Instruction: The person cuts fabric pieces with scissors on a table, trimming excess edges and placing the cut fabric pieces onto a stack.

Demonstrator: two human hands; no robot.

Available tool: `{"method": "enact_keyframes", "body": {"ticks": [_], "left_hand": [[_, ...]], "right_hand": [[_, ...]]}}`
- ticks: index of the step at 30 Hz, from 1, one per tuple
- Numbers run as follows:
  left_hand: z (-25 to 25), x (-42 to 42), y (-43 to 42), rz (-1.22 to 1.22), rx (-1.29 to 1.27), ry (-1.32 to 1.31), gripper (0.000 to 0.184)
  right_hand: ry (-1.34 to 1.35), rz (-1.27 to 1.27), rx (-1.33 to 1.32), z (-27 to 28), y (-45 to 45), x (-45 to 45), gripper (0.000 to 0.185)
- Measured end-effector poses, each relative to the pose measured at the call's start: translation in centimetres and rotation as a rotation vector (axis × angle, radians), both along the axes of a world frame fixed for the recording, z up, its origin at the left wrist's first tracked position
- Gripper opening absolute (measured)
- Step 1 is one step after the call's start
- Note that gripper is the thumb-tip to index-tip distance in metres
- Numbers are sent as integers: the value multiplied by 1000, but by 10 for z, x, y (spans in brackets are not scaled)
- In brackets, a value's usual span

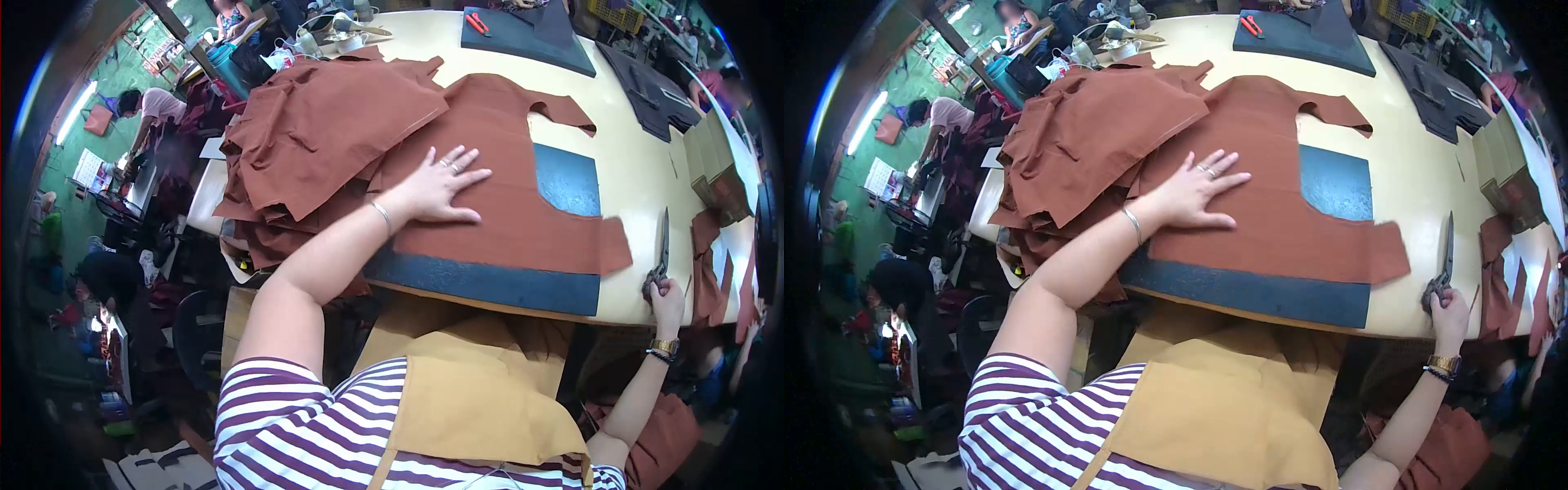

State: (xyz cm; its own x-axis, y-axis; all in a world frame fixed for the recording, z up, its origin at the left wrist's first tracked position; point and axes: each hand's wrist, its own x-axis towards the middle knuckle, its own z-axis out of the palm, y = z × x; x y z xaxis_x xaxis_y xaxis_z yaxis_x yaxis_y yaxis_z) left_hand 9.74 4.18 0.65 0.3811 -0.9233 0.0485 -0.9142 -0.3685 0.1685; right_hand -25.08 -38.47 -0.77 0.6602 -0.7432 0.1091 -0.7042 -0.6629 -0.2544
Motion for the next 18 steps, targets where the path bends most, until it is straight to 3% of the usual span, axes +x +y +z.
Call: {"method": "enact_keyframes", "body": {"ticks": [3, 5, 6, 7, 8, 9, 10, 11, 13, 14, 18], "left_hand": [[-6, 54, 28, -42, -26, -27, 77], [9, 68, 48, 103, 21, 222, 77], [3, 79, 56, 106, 3, 146, 75], [4, 82, 58, 76, -38, 56, 75], [22, 64, 50, 177, -48, 160, 78], [16, 59, 44, 184, -127, 45, 82], [20, 44, 29, 240, -137, 12, 77], [7, 37, 14, 197, -235, -137, 68], [15, -8, -26, 165, -222, -179, 58], [17, -31, -47, 106, -240, -124, 55], [6, -94, -126, -186, -315, 10, 54]], "right_hand": [[158, -2, 127, 13, -8, -6, 23], [-90, 34, 631, 13, -10, -19, 22], [-345, -82, 993, 44, 33, -15, 19], [-535, -59, 1147, 11, 10, -38, 23], [-689, -21, 1355, 17, 32, -41, 24], [-745, -16, 1365, 20, 55, -43, 26], [-855, -38, 1451, 18, 75, -46, 26], [-819, -56, 1305, 20, 95, -49, 30], [-957, 25, 1331, 12, 130, -52, 38], [-1003, 64, 1363, 5, 140, -51, 41], [-1022, 22, 1431, 14, 182, -35, 22]]}}
